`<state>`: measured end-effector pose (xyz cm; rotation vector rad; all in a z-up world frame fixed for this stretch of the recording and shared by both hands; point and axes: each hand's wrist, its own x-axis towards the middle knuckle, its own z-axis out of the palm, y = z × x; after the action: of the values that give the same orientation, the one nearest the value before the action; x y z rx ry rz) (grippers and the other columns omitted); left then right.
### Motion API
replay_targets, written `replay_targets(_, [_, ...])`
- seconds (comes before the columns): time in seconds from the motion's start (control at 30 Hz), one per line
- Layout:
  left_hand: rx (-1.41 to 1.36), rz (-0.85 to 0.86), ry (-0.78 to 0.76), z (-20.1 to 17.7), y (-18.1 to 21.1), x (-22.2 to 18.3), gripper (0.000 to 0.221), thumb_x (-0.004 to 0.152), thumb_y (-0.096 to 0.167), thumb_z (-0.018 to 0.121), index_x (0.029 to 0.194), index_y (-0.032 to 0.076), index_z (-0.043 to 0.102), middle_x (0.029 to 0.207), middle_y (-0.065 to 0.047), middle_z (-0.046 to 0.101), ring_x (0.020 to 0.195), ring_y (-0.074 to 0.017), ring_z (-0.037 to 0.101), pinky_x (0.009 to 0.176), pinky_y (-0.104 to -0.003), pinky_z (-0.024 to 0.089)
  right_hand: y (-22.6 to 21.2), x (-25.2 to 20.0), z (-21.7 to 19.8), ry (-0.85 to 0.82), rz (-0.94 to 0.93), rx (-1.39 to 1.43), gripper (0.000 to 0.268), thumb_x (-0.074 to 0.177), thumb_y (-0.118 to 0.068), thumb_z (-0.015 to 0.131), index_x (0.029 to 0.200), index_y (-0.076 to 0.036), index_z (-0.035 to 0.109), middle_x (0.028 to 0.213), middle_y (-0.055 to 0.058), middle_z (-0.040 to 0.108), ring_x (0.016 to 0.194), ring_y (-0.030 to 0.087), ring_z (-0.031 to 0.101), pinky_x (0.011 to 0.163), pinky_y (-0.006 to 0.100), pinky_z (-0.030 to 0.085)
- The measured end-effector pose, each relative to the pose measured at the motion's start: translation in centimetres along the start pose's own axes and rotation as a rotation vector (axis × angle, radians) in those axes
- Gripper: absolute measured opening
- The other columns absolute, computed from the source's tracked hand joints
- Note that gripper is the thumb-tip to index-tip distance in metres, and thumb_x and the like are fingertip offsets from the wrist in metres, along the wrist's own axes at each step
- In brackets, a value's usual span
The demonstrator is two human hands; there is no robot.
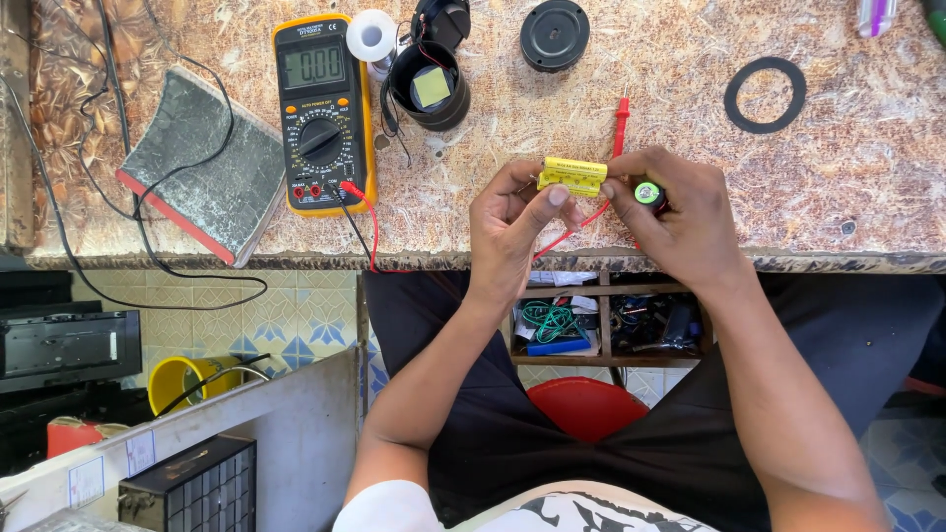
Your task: Testing a battery with a digital multimeter and sorting electronic components into a storage box.
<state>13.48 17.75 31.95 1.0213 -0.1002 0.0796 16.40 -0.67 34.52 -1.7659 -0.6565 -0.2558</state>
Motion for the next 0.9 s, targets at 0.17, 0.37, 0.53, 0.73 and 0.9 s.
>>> replay_targets(0.17, [-0.010, -0.002, 0.004, -0.05, -0.05, -0.01, 0.027, 0.097, 0.011, 0.075, 0.117, -0.003, 0.063, 0.090, -0.019, 0.070, 0.076, -0.0222, 0.073, 0.067, -0.034, 0.063, 0.18, -0.36, -0.08, -0.003, 0.007, -0.009, 0.012, 0.099, 0.006, 0.067, 0.110, 0.005, 0.072, 0.055, 0.010, 0.055, 0.041, 0.018, 0.043, 0.046, 0.030, 0.034])
replay_targets(0.37, [-0.017, -0.008, 0.014, 0.06, -0.02, -0.03, 0.027, 0.096, 0.011, 0.076, 0.116, -0.003, 0.063, 0.091, -0.020, 0.070, 0.075, -0.0226, 0.073, 0.066, -0.034, 0.064, 0.41, -0.45, -0.14, 0.005, -0.005, -0.027, 0.010, 0.099, 0.005, 0.069, 0.109, 0.004, 0.073, 0.056, 0.011, 0.056, 0.044, 0.020, 0.046, 0.048, 0.032, 0.037])
replay_targets(0.53, [-0.025, -0.003, 0.019, 0.05, -0.11, 0.00, 0.026, 0.096, 0.010, 0.076, 0.115, -0.003, 0.063, 0.092, -0.020, 0.070, 0.075, -0.0225, 0.073, 0.066, -0.034, 0.064, 0.42, -0.52, -0.11, 0.001, -0.011, -0.021, 0.011, 0.099, 0.006, 0.068, 0.109, 0.005, 0.073, 0.058, 0.012, 0.057, 0.046, 0.022, 0.048, 0.050, 0.033, 0.039])
replay_targets(0.73, [-0.019, -0.008, 0.015, 0.10, -0.01, 0.08, 0.028, 0.096, 0.011, 0.076, 0.115, -0.003, 0.063, 0.090, -0.019, 0.070, 0.075, -0.0224, 0.072, 0.066, -0.034, 0.063, 0.65, -0.75, -0.08, 0.010, -0.011, -0.034, 0.010, 0.099, 0.005, 0.070, 0.109, 0.003, 0.073, 0.060, 0.012, 0.059, 0.048, 0.022, 0.051, 0.051, 0.034, 0.040])
replay_targets(0.9, [-0.022, -0.009, 0.012, 0.13, 0.15, 0.15, 0.028, 0.095, 0.011, 0.077, 0.115, -0.003, 0.063, 0.089, -0.019, 0.070, 0.074, -0.0225, 0.072, 0.065, -0.034, 0.064, 0.38, -0.63, -0.06, 0.007, -0.026, -0.021, 0.010, 0.100, 0.006, 0.067, 0.109, 0.005, 0.073, 0.059, 0.013, 0.059, 0.047, 0.022, 0.049, 0.050, 0.034, 0.040])
